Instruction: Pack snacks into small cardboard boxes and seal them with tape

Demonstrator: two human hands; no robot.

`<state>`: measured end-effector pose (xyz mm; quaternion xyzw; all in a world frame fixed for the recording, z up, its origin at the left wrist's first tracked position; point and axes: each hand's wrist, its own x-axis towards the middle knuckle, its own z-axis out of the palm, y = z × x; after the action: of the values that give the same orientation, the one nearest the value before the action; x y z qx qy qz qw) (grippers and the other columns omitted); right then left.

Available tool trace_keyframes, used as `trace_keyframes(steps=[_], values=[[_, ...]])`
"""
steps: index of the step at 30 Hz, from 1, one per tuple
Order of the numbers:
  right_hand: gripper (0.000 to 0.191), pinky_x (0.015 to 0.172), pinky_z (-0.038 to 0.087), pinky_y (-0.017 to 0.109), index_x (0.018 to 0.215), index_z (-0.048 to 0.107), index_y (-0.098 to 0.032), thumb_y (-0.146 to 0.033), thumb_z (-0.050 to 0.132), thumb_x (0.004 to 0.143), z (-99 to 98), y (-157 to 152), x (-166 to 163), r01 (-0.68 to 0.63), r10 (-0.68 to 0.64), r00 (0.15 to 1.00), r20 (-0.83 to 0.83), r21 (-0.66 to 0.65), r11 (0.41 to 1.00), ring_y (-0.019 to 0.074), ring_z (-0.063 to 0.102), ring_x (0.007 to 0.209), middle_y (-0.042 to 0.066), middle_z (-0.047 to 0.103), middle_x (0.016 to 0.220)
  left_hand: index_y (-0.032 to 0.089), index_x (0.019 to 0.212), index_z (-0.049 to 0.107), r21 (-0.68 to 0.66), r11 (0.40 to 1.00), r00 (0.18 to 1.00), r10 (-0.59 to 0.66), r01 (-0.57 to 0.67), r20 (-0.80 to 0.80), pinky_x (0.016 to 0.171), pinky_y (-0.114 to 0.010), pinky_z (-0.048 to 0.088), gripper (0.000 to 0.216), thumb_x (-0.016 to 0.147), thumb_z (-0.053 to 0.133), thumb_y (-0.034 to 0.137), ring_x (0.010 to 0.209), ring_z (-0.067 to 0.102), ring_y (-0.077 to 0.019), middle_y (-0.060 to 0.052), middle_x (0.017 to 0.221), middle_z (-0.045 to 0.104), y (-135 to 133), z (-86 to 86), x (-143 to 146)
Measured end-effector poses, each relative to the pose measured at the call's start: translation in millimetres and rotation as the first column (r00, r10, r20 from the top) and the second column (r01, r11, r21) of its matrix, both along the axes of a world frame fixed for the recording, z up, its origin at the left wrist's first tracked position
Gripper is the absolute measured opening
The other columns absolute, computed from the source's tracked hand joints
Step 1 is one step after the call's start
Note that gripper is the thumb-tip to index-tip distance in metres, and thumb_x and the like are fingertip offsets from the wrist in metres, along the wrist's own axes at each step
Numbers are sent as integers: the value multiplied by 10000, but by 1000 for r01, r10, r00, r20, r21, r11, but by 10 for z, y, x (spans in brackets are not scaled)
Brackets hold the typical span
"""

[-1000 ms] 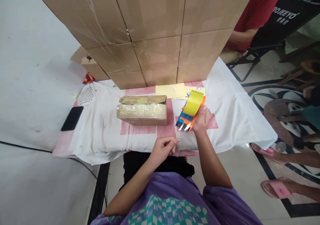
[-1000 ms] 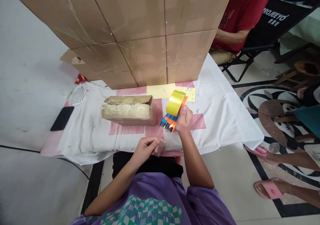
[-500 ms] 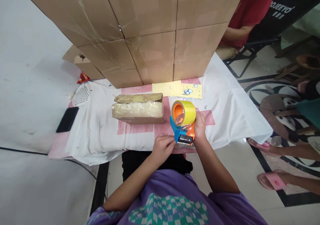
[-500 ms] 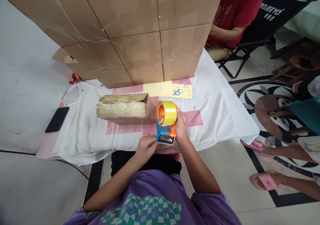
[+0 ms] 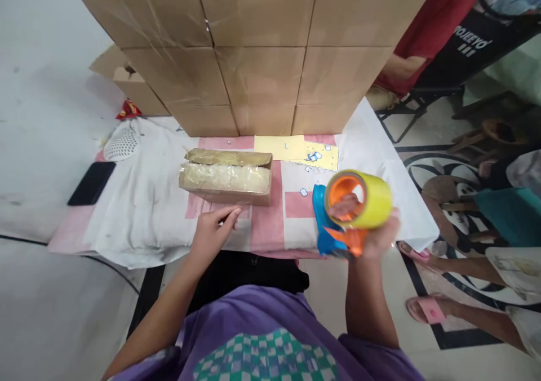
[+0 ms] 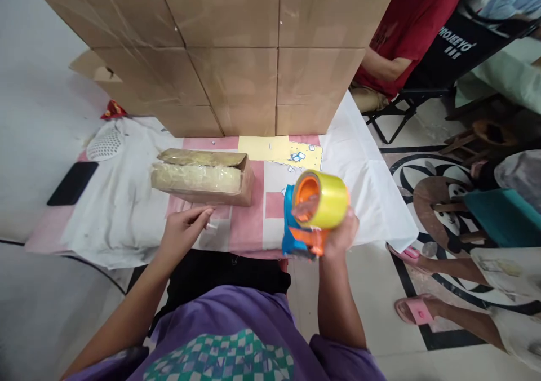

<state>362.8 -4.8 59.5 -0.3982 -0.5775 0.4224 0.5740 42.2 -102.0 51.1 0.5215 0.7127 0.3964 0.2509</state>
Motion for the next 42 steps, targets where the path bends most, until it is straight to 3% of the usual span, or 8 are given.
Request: trace_keyframes(steps=[5, 9, 14, 17, 22, 25, 30, 42], values=[[560, 650, 512, 400, 777, 599, -226, -679, 340, 980, -474, 713, -568, 108, -103, 982, 157, -25, 994, 239, 594, 674, 61, 609, 712, 153, 1068, 780, 72, 997, 957, 18, -40, 288, 505, -214, 368, 345, 916, 627, 422, 503, 439, -91, 37, 554, 540, 134, 191, 135], [522, 670, 457, 368, 748, 519, -233, -637, 315, 1009, -702, 938, -625, 70, -68, 929, 362, 10, 998, 207, 526, 675, 30, 557, 707, 166, 1078, 775, 132, 991, 956, -5, -35, 292, 508, -209, 360, 313, 926, 618, 390, 536, 439, -92, 31, 588, 527, 236, 241, 33], [293, 831, 440, 395, 1010, 603, -210, -450, 434, 1019, -237, 654, -626, 334, -419, 871, 255, 317, 887, 239, 554, 927, 74, 573, 976, 184, 1070, 779, 139, 990, 977, -6, -24, 212, 534, -210, 391, 298, 941, 611, 394, 564, 491, -104, 19, 621, 580, 203, 316, -128], [164, 881, 443, 418, 962, 667, -250, -368, 554, 975, 313, 417, -951, -67, -78, 921, 382, 351, 934, 250, 561, 977, 61, 580, 977, 187, 1073, 774, 148, 989, 978, -31, 0, 208, 542, -211, 402, 302, 952, 604, 405, 559, 509, -104, 19, 625, 606, 189, 334, -90], [86, 940, 356, 433, 853, 694, -229, -215, 636, 915, 882, 310, -1613, -610, 304, 605, 735, 184, 770, 252, 523, 1058, 54, 596, 1046, 191, 1040, 769, 195, 980, 986, -76, 46, 151, 610, -228, 446, 280, 965, 589, 393, 585, 547, -105, 10, 676, 655, 199, 266, -15], [118, 914, 323, 423, 845, 674, -201, -171, 596, 930, 952, 374, -1813, -676, 327, 487, 810, 112, 729, 255, 506, 1057, 66, 599, 1057, 187, 1164, 726, 170, 985, 973, -52, 14, 224, 614, -233, 452, 321, 956, 604, 398, 582, 541, -105, 20, 662, 639, 177, 258, -75], [125, 919, 305, 417, 856, 652, -204, -202, 570, 950, 950, 508, -1977, -674, 361, 465, 809, 59, 736, 254, 513, 1024, 56, 615, 1019, 185, 1438, 506, 163, 982, 891, 15, -100, 454, 675, -239, 472, 585, 919, 662, 405, 653, 585, -119, 43, 666, 626, 147, 345, -150], [128, 740, 397, 290, 796, 609, -170, -102, 550, 888, 750, 1006, -2257, -634, 417, 431, 800, -60, 771, 184, 577, 824, 49, 617, 874, 235, 1323, 636, 124, 971, 972, 185, -203, 144, 639, -259, 456, 392, 938, 564, 254, 618, 622, -149, 20, 670, 690, 382, 400, -71]])
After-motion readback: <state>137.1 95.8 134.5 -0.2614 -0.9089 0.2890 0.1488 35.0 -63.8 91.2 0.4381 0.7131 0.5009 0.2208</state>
